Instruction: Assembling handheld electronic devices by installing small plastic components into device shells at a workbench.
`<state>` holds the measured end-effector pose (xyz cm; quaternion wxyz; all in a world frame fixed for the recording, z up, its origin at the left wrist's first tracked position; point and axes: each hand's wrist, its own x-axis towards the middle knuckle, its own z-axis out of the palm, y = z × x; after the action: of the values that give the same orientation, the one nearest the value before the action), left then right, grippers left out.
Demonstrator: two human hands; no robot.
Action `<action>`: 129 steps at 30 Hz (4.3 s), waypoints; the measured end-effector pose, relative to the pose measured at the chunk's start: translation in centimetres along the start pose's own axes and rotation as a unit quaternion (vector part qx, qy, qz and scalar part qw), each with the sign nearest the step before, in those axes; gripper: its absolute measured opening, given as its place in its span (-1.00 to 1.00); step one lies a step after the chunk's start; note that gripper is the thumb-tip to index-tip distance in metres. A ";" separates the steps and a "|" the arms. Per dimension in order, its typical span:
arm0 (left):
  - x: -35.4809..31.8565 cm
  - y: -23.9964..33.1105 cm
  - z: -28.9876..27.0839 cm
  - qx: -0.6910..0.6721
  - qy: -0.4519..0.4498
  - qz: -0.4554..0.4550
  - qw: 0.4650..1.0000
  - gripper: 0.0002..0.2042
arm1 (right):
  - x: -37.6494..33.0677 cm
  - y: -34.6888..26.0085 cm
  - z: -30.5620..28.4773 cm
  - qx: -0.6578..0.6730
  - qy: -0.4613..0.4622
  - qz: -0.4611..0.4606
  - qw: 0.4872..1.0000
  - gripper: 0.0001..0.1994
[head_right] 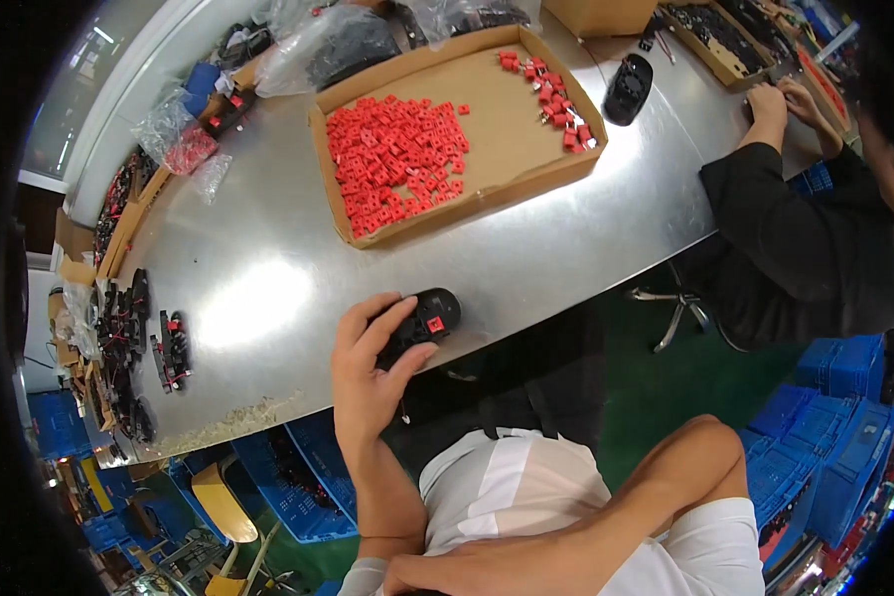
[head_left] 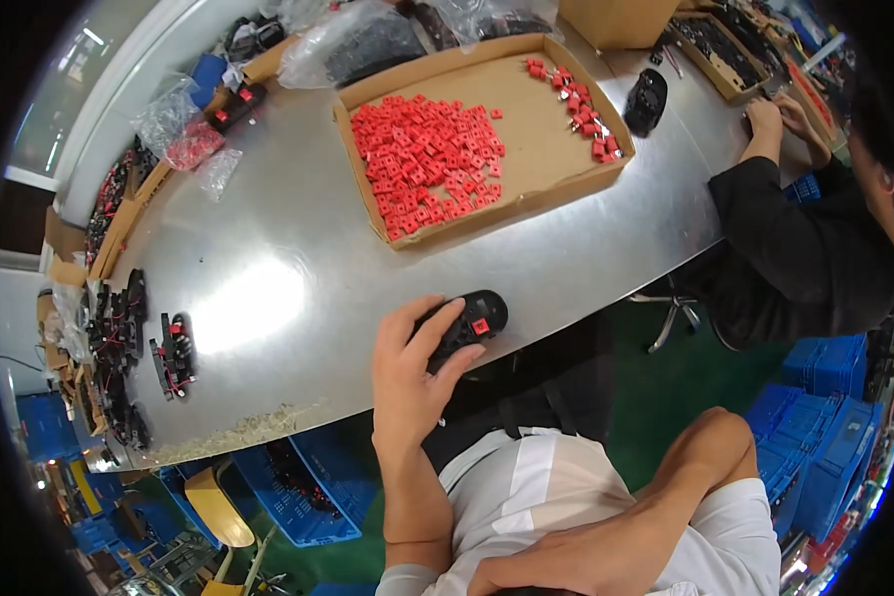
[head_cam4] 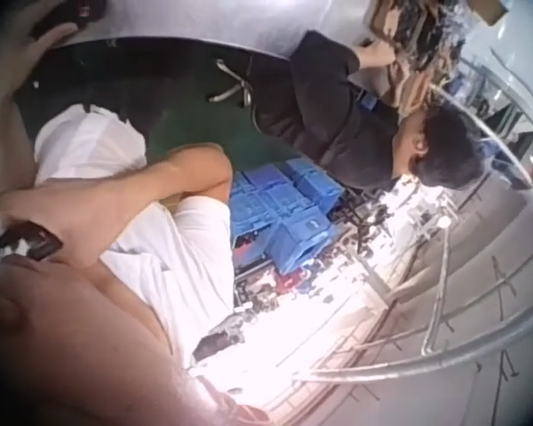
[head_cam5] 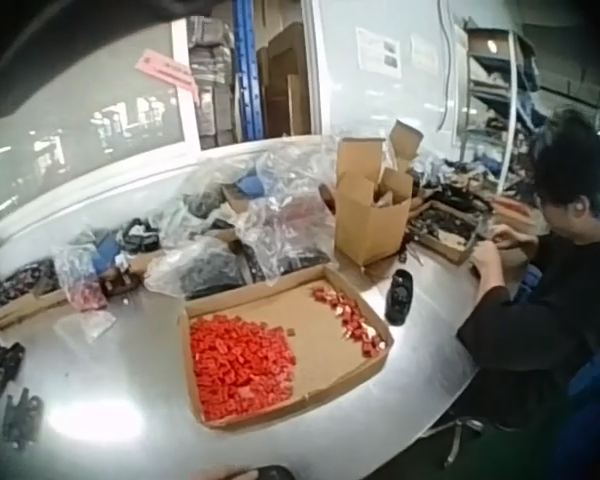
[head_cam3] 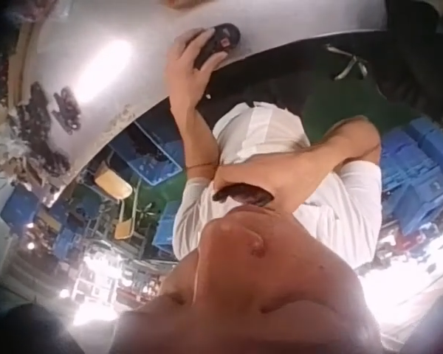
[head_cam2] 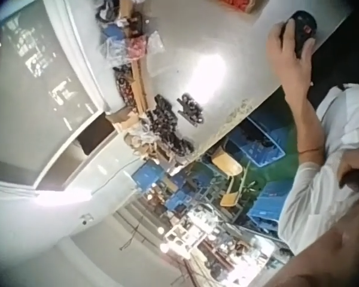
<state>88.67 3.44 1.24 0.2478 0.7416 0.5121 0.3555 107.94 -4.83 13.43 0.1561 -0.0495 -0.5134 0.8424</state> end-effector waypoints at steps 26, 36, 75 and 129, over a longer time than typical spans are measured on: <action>-2.4 -1.1 1.5 -0.004 0.006 -0.019 1.000 -0.41 | 2.7 4.7 -12.8 -0.035 0.440 -0.269 0.856 0.23; -3.0 -2.3 2.1 -0.047 0.020 -0.031 0.998 -0.41 | 4.1 6.5 -13.1 -0.093 0.418 -0.291 0.855 0.05; -3.3 -2.7 3.3 -0.058 0.036 -0.039 0.997 -0.41 | 3.3 9.0 -13.0 -0.150 0.462 -0.295 0.823 0.07; -3.8 -4.1 4.2 -0.050 0.045 -0.023 0.997 -0.42 | 4.3 9.3 -13.0 -0.215 0.469 -0.222 0.827 0.16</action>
<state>88.75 1.33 -5.45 0.2699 0.6994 0.5212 0.4079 105.09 3.59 -0.48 0.5462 -0.3556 -0.5436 0.5289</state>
